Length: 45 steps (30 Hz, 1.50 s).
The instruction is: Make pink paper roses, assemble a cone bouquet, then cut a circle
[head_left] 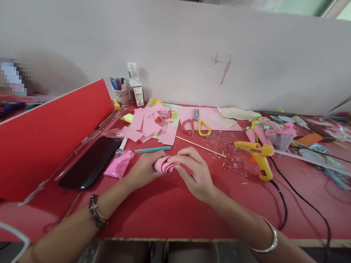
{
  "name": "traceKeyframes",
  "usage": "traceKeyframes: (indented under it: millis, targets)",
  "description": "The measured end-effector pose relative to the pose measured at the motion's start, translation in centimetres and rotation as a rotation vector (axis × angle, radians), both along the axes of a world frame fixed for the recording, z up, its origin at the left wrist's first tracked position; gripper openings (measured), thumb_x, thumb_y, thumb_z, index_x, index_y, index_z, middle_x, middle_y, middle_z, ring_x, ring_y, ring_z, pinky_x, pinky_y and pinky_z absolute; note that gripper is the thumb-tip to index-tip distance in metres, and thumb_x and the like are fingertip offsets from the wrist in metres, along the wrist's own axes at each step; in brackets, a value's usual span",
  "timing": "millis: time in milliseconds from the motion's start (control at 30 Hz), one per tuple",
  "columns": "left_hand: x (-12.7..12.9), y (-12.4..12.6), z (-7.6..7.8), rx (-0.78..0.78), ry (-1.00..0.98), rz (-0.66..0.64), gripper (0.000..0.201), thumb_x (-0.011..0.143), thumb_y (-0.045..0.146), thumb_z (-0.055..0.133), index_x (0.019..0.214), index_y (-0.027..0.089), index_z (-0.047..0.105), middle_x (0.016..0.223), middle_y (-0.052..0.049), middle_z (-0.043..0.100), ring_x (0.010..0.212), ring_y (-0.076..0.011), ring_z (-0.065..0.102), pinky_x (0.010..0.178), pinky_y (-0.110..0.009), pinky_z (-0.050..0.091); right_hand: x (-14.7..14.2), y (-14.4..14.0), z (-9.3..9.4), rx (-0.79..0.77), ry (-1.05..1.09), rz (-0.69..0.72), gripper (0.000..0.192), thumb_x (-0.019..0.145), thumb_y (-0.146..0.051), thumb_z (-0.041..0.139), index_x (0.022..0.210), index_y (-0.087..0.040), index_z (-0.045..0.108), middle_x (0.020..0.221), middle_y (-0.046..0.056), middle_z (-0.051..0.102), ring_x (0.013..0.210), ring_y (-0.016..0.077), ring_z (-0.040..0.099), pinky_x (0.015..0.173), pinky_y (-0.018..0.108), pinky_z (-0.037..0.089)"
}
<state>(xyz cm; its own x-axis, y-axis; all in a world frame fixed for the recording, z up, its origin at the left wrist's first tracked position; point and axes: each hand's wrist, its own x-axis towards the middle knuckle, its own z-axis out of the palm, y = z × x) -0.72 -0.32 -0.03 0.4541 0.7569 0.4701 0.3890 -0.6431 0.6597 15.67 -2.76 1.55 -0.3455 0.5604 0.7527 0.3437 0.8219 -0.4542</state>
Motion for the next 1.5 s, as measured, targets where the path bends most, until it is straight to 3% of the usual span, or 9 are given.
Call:
traceKeyframes:
  millis: [367,633,800,900,1033,1167,1333,1500]
  targets:
    - [0.16,0.15,-0.31,-0.040,-0.004,-0.024,0.021,0.072,0.026,0.053,0.057,0.016,0.042,0.053,0.006,0.043,0.049,-0.0066,0.037,0.044,-0.017,0.030,0.10,0.25,-0.28,0.036,-0.085,-0.018,0.020,0.086,-0.019,0.040,0.093,-0.018,0.059,0.080,0.004,0.052,0.077,0.0133,0.049,0.069,0.026,0.043]
    - [0.12,0.33,-0.69,-0.138,0.011,-0.032,0.016,0.070,0.025,0.052,0.060,0.013,0.050,0.053,0.005,0.045,0.051,-0.0073,0.039,0.048,-0.019,0.031,0.13,0.32,-0.27,0.025,-0.137,-0.036,0.021,0.087,-0.019,0.038,0.093,-0.019,0.058,0.079,0.004,0.050,0.076,0.0139,0.049,0.068,0.027,0.044]
    - [0.24,0.26,-0.46,-0.189,-0.011,-0.039,0.010,0.069,0.023,0.052,0.069,0.014,0.055,0.061,0.003,0.054,0.057,-0.0097,0.046,0.054,-0.021,0.037,0.08,0.30,-0.39,-0.100,-0.041,0.019,0.019,0.085,-0.019,0.040,0.098,-0.020,0.053,0.084,0.005,0.050,0.080,0.0141,0.049,0.072,0.028,0.044]
    - [0.44,0.13,-0.25,-0.245,-0.073,-0.086,0.009,0.069,0.022,0.053,0.072,0.014,0.054,0.067,0.002,0.057,0.061,-0.0102,0.049,0.058,-0.022,0.041,0.05,0.28,-0.51,-0.211,0.049,0.053,0.036,0.081,-0.028,0.047,0.116,-0.020,0.041,0.091,0.006,0.050,0.084,0.0157,0.049,0.077,0.033,0.045]
    - [0.64,-0.07,-0.28,-0.292,-0.128,-0.085,0.013,0.067,0.024,0.057,0.075,0.015,0.053,0.073,-0.001,0.059,0.068,-0.0132,0.053,0.061,-0.025,0.045,-0.17,0.14,-0.57,-0.220,-0.100,0.093,0.061,0.069,-0.041,0.062,0.121,-0.020,0.037,0.105,0.009,0.048,0.098,0.0208,0.045,0.085,0.039,0.042]
    - [0.69,-0.28,-0.27,-0.228,-0.092,-0.149,0.008,0.067,0.017,0.050,0.074,0.015,0.053,0.075,-0.003,0.061,0.074,-0.0158,0.056,0.064,-0.027,0.047,-0.57,-0.16,-0.49,-0.145,-0.234,0.128,0.045,0.074,-0.036,0.059,0.114,-0.021,0.044,0.105,0.008,0.048,0.099,0.0195,0.045,0.086,0.036,0.042]
    - [0.67,-0.38,-0.29,-0.232,-0.027,-0.186,0.006,0.063,0.015,0.045,0.060,0.015,0.050,0.063,-0.002,0.058,0.060,-0.0123,0.051,0.052,-0.022,0.044,-0.74,-0.34,-0.44,-0.070,-0.290,0.107,0.029,0.081,-0.027,0.051,0.109,-0.020,0.049,0.099,0.008,0.050,0.096,0.0175,0.046,0.083,0.032,0.043]
    - [0.71,-0.28,-0.69,-0.175,-0.019,-0.114,0.005,0.064,0.018,0.047,0.059,0.016,0.049,0.060,-0.001,0.057,0.058,-0.0128,0.050,0.050,-0.022,0.043,-0.65,-0.45,-0.23,-0.063,-0.233,0.123,0.038,0.079,-0.027,0.052,0.115,-0.017,0.043,0.104,0.009,0.050,0.098,0.0174,0.045,0.085,0.032,0.043]
